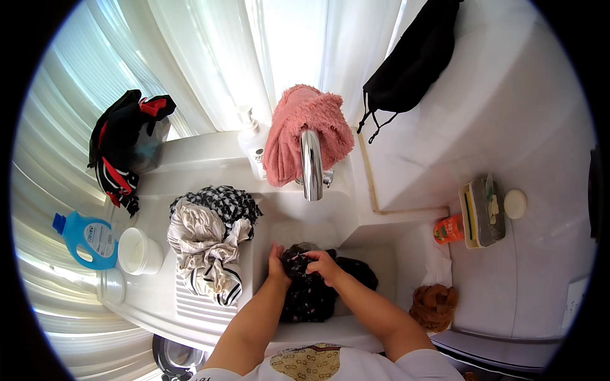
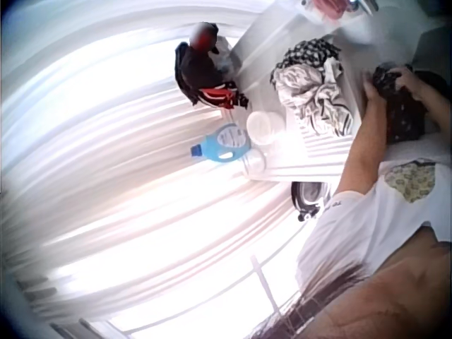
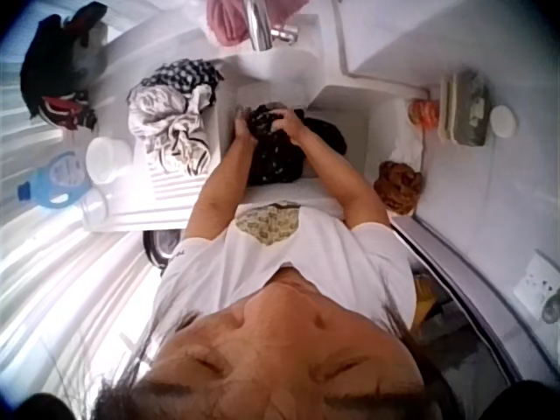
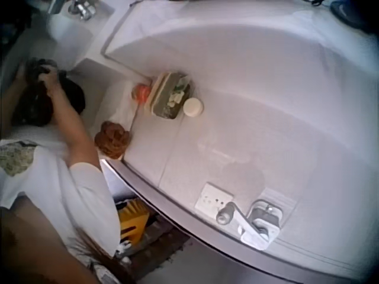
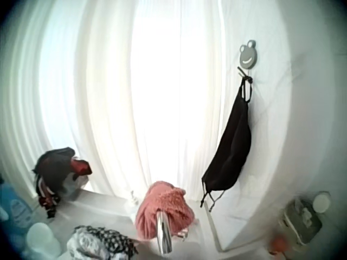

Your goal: The person washes a black patterned garment in a sink by hand, rubbing the fabric together under running water and squeezing it.

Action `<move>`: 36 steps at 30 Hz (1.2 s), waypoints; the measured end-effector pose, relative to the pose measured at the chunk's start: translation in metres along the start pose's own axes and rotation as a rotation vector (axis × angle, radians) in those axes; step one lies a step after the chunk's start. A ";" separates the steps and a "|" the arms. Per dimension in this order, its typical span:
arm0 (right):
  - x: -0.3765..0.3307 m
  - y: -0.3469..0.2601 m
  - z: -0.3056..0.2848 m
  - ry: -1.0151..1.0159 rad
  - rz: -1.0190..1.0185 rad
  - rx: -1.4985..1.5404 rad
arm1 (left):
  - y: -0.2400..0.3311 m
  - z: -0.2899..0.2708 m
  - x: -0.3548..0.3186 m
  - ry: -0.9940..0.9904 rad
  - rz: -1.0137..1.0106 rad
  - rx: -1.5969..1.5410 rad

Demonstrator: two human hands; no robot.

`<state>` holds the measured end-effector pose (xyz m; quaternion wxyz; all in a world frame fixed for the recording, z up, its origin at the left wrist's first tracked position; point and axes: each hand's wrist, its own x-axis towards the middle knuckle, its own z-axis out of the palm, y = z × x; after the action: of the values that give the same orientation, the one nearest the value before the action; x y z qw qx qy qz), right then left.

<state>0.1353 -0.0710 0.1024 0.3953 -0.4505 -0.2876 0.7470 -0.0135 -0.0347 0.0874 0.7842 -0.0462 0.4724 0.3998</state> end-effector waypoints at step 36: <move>0.006 0.036 -0.006 0.613 -0.272 -1.163 | 0.000 0.029 -0.040 0.035 1.102 2.066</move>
<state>0.1266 -0.0842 0.0689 0.2426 -0.7417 -0.5721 0.2525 -0.0027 -0.0447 0.1342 0.1629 0.8184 0.5397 0.1111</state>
